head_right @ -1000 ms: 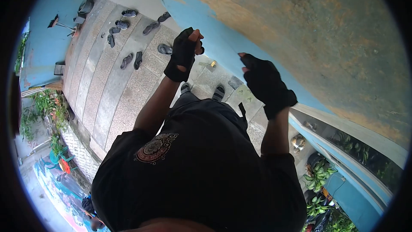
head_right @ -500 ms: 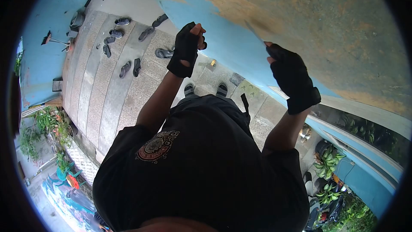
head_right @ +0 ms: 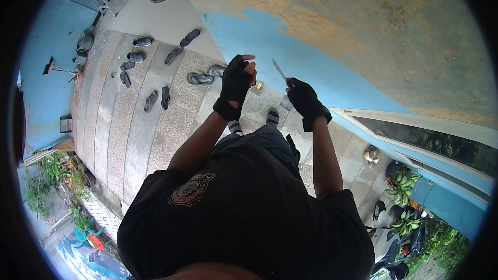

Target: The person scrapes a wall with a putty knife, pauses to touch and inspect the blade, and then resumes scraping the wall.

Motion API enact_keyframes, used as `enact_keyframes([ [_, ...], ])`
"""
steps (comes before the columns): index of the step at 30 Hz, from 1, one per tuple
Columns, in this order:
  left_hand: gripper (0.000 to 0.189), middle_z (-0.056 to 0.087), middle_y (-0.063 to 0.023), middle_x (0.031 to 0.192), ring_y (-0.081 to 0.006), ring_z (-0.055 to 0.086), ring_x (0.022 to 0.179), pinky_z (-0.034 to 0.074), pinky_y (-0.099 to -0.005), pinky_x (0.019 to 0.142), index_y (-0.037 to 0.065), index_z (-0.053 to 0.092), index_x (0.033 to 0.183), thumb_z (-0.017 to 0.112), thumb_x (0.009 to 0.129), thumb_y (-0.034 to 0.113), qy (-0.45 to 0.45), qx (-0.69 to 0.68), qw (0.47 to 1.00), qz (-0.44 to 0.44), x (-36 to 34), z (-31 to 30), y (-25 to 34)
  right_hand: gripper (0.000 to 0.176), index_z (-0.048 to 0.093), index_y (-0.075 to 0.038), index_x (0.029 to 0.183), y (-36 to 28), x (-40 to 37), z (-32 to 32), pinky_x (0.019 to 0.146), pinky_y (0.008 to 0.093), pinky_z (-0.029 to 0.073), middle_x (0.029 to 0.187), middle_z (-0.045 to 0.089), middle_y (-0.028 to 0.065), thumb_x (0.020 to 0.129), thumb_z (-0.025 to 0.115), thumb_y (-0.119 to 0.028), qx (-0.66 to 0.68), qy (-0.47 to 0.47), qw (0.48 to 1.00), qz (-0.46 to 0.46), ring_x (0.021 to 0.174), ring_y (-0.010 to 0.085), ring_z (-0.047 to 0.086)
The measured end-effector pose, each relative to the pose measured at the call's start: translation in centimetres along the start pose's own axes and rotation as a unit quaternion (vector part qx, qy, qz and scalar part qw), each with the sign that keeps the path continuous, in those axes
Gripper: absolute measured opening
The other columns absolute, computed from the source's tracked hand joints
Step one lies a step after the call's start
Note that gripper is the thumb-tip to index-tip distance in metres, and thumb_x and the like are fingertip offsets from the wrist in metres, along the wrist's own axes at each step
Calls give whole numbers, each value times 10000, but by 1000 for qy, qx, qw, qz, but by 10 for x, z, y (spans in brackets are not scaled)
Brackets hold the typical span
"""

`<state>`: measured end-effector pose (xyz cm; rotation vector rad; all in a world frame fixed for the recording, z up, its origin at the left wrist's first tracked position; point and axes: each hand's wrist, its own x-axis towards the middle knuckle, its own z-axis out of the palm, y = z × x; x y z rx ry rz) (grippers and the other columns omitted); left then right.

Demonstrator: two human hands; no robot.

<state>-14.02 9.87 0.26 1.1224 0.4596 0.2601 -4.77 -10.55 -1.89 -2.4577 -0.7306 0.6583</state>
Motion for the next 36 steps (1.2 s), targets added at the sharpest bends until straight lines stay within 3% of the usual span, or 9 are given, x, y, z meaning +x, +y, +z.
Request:
enact_keyframes([
  [4,411,633,-64,940,-133,653,685,492,-235,567,34,455,1268,617,890,44,12,105,992,71,-1,13,-31,345,587,-52,1226,-29,-32,-36,825,380,507,1068,678,164,894,608,-145,78,111,991,1,997,323,652],
  [5,378,638,-69,963,-150,663,761,504,-257,619,38,456,1262,603,920,107,6,29,1000,5,0,26,-37,302,603,-55,1205,-30,-33,-35,706,322,516,957,686,137,907,584,-107,57,177,980,-66,811,259,678],
  [8,445,602,-118,1213,-236,633,1051,509,-337,832,64,424,1322,532,989,339,-103,-174,968,-152,12,55,-33,364,549,-83,1280,-36,-32,-48,527,279,464,804,627,88,917,545,-67,297,22,952,76,597,157,600],
  [14,411,656,-144,1001,-290,630,1043,495,-435,923,64,527,1186,511,981,420,-163,-430,875,-151,52,95,-76,560,315,-121,1442,-30,-19,-64,414,235,335,680,488,26,924,510,-37,500,-65,859,86,453,95,404],
  [20,385,674,-105,952,-305,649,977,483,-481,935,70,576,976,497,975,447,-159,-493,853,-57,63,122,-59,526,323,-135,1458,-15,-10,-71,455,231,308,599,345,-44,965,498,-80,449,-110,886,45,466,64,329],
  [25,426,595,-67,738,-268,611,773,490,-458,827,86,572,932,460,977,494,-161,-479,862,-44,82,126,-61,82,487,-108,1060,-20,3,-84,446,230,307,600,363,-43,989,504,-145,498,-122,858,40,461,67,329],
  [28,444,497,-38,649,-232,540,665,474,-438,776,95,568,889,441,978,511,-134,-497,855,-65,83,132,-60,154,429,-122,875,-15,5,-83,442,229,310,600,386,-39,990,517,-173,560,-137,814,64,456,73,332],
  [32,437,445,-22,615,-201,478,614,449,-413,745,109,565,859,427,987,503,-154,-524,836,-46,86,132,-62,127,466,-110,890,-1,13,-80,439,235,298,592,379,-40,981,536,-165,540,-155,825,58,458,70,337],
  [36,426,443,-21,610,-197,473,612,450,-409,750,114,540,868,416,995,501,-176,-544,819,-43,81,134,-62,80,517,-82,902,-8,8,-81,444,248,301,598,392,-43,964,542,-126,343,-43,938,4,475,65,357],
])
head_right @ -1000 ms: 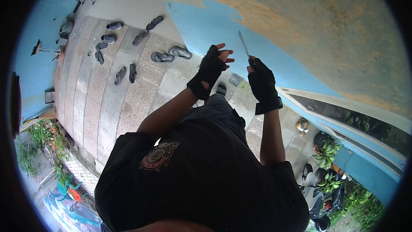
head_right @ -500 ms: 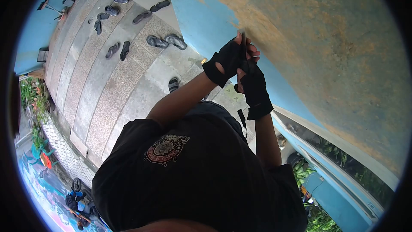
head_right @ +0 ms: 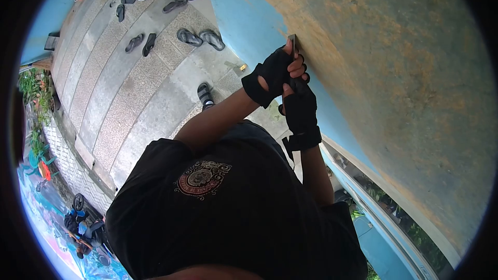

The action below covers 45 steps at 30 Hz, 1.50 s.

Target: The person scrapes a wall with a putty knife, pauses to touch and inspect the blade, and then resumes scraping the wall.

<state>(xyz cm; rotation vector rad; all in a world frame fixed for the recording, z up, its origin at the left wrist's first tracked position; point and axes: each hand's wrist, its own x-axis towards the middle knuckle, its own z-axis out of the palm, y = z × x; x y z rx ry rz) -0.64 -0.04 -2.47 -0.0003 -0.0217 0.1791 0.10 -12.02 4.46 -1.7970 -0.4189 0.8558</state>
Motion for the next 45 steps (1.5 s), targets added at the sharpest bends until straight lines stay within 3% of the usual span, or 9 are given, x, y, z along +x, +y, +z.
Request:
enact_keyframes([
  [4,421,420,-10,606,-172,448,594,441,-406,763,126,577,883,386,1008,479,-35,-7,999,0,3,-1,6,80,554,-51,891,-3,8,-6,450,254,321,607,430,-31,951,538,-102,-113,-18,992,-60,486,69,382],
  [16,429,431,-19,614,-182,456,601,454,-414,748,116,536,847,431,988,507,4,-22,1000,-1,0,0,10,79,590,-44,971,-13,5,7,473,262,356,619,486,-4,928,570,-108,-38,9,999,-4,515,79,447],
  [17,429,429,-19,613,-181,452,595,456,-407,742,119,528,839,424,991,506,13,-13,1000,-9,0,3,8,64,593,-52,960,-18,2,7,483,259,358,631,482,-13,931,562,-100,-167,37,983,-67,517,78,439],
  [20,434,421,-14,612,-179,450,596,456,-403,743,115,522,831,419,995,503,-14,-55,998,-34,-1,0,15,75,598,-47,971,-13,4,11,491,251,360,630,464,-20,930,558,-96,-176,34,977,-115,514,70,427],
  [24,406,376,8,575,-144,416,555,441,-379,733,142,564,879,402,997,494,41,21,999,5,-6,14,6,92,612,-33,984,-21,-5,4,497,242,364,647,480,-12,916,571,-80,-26,25,998,52,546,52,442],
  [28,419,392,-7,591,-165,430,573,456,-400,743,120,524,855,401,1003,492,16,-5,1000,-9,0,2,15,139,619,-25,1007,-12,6,11,498,245,358,647,490,-21,916,591,-126,-135,27,985,-101,540,59,434],
  [32,426,414,-21,610,-182,452,601,465,-409,746,100,491,858,409,1004,492,36,10,999,-8,-3,6,-1,160,632,-32,1059,-3,-2,-4,533,274,435,717,572,27,921,607,-110,-137,30,989,-51,572,91,515],
  [33,432,420,-17,611,-179,454,599,462,-404,741,100,504,844,411,1002,492,29,22,999,-12,-3,7,1,159,633,-37,1062,-15,-4,-3,513,255,415,704,553,4,925,610,-114,-40,17,997,59,559,74,500],
  [45,437,416,-13,605,-179,460,596,462,-404,731,117,500,840,418,991,518,27,-12,999,25,1,-4,16,107,623,-56,1013,9,27,14,468,259,367,624,502,-18,938,567,-107,-105,25,992,-63,497,68,458],
])
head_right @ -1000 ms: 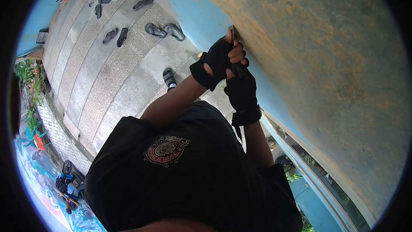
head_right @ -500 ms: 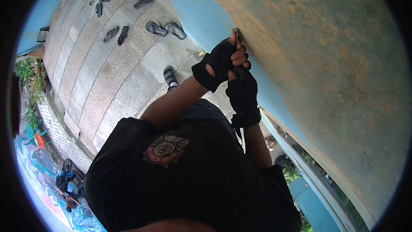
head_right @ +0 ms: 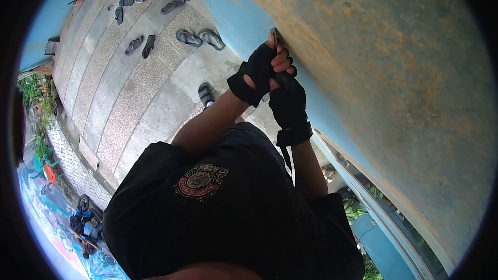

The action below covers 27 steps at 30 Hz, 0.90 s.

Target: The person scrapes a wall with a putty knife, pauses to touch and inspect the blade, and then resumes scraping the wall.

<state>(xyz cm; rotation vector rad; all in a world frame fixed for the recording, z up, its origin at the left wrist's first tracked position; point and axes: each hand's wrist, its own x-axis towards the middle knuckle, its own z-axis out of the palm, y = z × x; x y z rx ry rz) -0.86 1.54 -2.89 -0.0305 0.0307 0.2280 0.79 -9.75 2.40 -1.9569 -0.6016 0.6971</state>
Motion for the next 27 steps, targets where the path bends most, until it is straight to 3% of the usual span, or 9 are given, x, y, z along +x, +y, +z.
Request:
enact_keyframes([
  [6,454,392,-14,595,-180,443,585,461,-418,743,107,483,808,415,994,516,7,-1,999,-34,0,4,-4,147,612,-46,1061,-14,-14,-9,478,264,381,635,492,-10,932,583,-108,-95,15,993,-68,504,73,451],
  [8,455,402,-12,595,-187,450,585,460,-422,742,107,495,808,412,994,514,-69,-69,995,-24,4,-7,3,175,615,-46,1090,-3,-10,-4,481,258,382,648,502,-9,929,585,-106,-60,14,998,-23,506,71,454],
  [11,460,403,-9,594,-184,450,584,461,-414,747,107,505,806,406,994,514,-13,-22,999,-43,-2,6,-7,213,618,-40,1126,-6,-19,-9,476,245,371,670,519,-9,920,591,-89,-60,20,997,-49,513,59,455],
  [15,450,409,-9,604,-177,440,584,456,-403,749,113,520,822,404,996,512,-32,-11,999,-15,2,7,0,141,610,-28,1045,-25,-13,-6,476,252,361,646,486,-18,919,594,-90,-3,22,1000,0,517,62,440],
  [17,446,415,-11,608,-179,440,584,456,-407,751,113,516,822,406,997,508,-30,-13,999,0,-1,5,-2,204,636,-15,1106,-16,-7,-4,650,270,472,804,628,27,914,616,-83,-16,3,1000,22,695,100,563],
  [19,449,413,-11,610,-177,442,589,457,-410,753,112,508,819,404,998,510,-24,-13,999,-33,-2,7,-2,198,640,-30,1100,-22,-17,-8,613,270,458,752,596,23,911,619,-84,-17,18,1000,4,647,91,537],
  [21,452,407,-11,603,-179,444,584,457,-410,744,112,507,825,399,999,515,-16,30,998,-46,-2,12,-1,206,639,-34,1108,-41,-22,-14,592,262,449,763,604,26,910,620,-86,-10,0,993,116,635,72,522],
  [25,454,401,-14,590,-184,446,570,459,-413,742,110,503,827,396,1001,516,-6,-2,999,-38,-1,13,-4,195,650,-48,1098,-13,-19,-5,511,252,404,748,591,20,910,620,-87,-32,35,999,-9,571,50,486],
  [27,455,401,-14,589,-186,447,569,460,-414,742,110,503,828,393,1001,517,7,-8,999,-33,-5,14,-9,197,651,-48,1100,-26,-29,-14,520,251,409,752,594,26,910,622,-91,-12,31,999,41,580,52,488],
])
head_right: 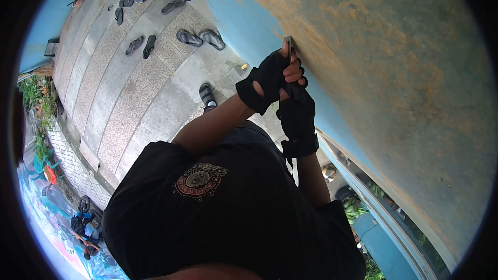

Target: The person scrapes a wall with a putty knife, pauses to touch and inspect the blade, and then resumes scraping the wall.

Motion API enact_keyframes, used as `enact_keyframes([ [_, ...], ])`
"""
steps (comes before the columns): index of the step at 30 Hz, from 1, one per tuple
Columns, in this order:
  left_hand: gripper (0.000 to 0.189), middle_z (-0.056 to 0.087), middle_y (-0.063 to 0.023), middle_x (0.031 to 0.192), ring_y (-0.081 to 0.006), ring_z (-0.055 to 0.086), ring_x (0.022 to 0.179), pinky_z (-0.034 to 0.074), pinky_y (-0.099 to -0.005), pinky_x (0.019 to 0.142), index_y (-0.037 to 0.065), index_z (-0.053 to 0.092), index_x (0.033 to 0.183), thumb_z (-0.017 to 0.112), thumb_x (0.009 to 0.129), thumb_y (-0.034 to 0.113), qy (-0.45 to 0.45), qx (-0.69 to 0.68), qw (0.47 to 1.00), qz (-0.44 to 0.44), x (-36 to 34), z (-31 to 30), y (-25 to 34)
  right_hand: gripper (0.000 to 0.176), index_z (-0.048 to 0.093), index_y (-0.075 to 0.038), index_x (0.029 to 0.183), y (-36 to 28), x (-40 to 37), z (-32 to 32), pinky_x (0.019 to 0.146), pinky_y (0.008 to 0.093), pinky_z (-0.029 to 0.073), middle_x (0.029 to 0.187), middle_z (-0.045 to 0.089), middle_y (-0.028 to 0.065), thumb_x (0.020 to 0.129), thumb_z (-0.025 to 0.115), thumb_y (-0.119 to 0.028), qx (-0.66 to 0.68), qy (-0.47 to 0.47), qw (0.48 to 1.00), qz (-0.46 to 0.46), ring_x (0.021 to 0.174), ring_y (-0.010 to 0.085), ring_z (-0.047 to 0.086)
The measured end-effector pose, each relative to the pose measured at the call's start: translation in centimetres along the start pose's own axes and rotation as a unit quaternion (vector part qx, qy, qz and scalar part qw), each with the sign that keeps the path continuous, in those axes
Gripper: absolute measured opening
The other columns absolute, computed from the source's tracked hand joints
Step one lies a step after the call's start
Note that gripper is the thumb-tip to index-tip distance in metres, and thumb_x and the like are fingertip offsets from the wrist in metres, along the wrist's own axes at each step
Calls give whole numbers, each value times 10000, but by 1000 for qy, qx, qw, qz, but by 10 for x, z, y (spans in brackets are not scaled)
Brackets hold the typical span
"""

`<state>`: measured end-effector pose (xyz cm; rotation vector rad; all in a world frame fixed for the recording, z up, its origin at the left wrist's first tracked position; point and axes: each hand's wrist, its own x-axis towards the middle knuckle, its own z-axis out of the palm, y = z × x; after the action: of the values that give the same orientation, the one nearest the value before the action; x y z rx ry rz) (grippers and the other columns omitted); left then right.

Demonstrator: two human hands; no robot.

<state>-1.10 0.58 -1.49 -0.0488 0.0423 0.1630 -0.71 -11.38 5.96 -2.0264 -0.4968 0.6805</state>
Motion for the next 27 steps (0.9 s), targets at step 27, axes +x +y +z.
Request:
enact_keyframes([
  [27,437,411,-7,601,-172,456,597,463,-393,725,115,503,810,414,1003,497,-14,53,998,-13,1,7,11,175,625,-28,1059,2,3,1,569,292,460,744,603,62,904,617,-111,31,-22,998,45,596,105,551],
])
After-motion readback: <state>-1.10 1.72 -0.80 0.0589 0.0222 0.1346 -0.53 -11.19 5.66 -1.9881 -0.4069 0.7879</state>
